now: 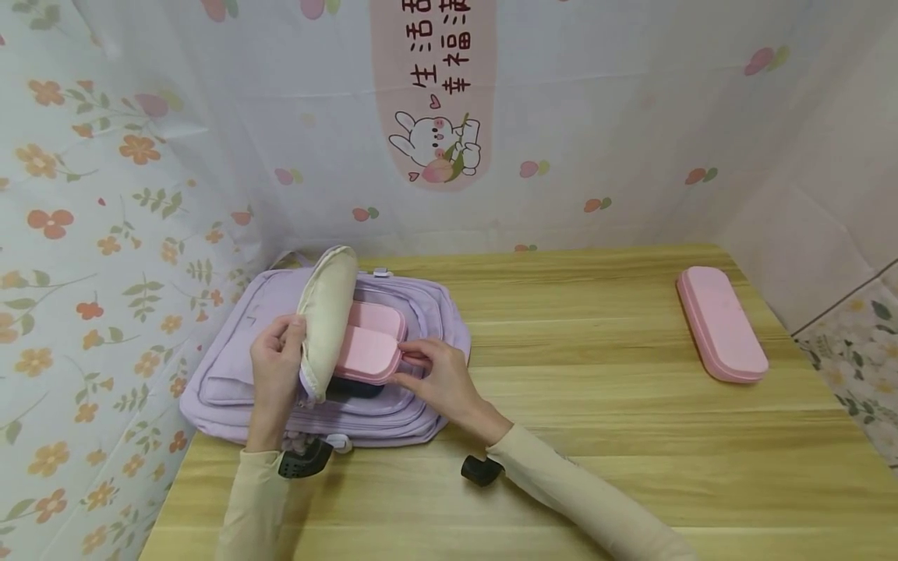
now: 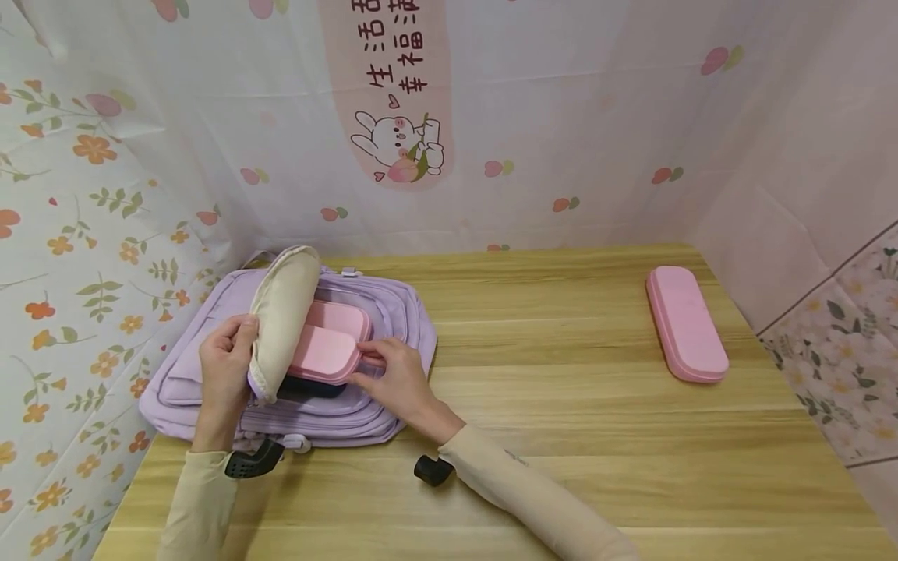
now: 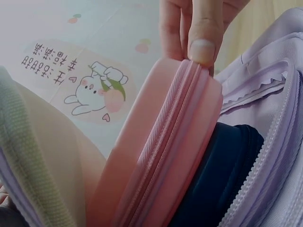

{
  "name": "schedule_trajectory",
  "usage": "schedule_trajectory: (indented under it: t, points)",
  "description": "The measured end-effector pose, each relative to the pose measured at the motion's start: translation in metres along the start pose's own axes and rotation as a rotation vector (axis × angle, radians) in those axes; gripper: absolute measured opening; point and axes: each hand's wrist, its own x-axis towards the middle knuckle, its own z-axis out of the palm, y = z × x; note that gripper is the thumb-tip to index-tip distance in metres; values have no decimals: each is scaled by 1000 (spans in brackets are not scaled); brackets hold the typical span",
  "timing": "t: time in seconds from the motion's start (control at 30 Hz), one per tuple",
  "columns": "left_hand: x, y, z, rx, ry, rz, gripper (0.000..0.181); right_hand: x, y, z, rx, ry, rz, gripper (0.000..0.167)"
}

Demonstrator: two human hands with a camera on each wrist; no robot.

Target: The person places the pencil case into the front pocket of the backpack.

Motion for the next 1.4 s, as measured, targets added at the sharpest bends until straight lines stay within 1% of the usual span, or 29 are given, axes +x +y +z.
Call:
schedule_trajectory:
  t: [0.23,0.37,0.53,0.63,0.73,0.8,0.87,1.1,1.27,1.4]
  points:
    - [-1,0,0,-14,-8,-18,28,5,1,6,-9,-12,33,42]
    - [0,0,0,-13,-14,-21,28,7,3,8,-19,-27,30,41]
    - [0,1,1,-30,-30,-38,24,9,4,2,-93,-56,5,40]
    - [-1,1,0,-43,-41,-61,21,11,5,-5,-137,-92,-23,39]
    - [-1,0,-2,-26,-47,-71,19,11,7,-13,-179,-129,-51,40]
    - [-2,0,-3,-13,-49,-74,18,10,7,-19,-209,-137,-64,40]
    - [-2,-1,-4,7,-48,-68,17,9,8,-26,-240,-131,-77,41]
    - [-2,-3,-4,-1,-46,-65,16,5,8,-56,-327,-86,-96,43]
    - [-3,-3,-4,3,-49,-72,17,3,11,-79,-391,-46,-54,49]
    - [-3,-4,-4,42,-46,-66,18,0,13,-94,-422,-18,-32,52]
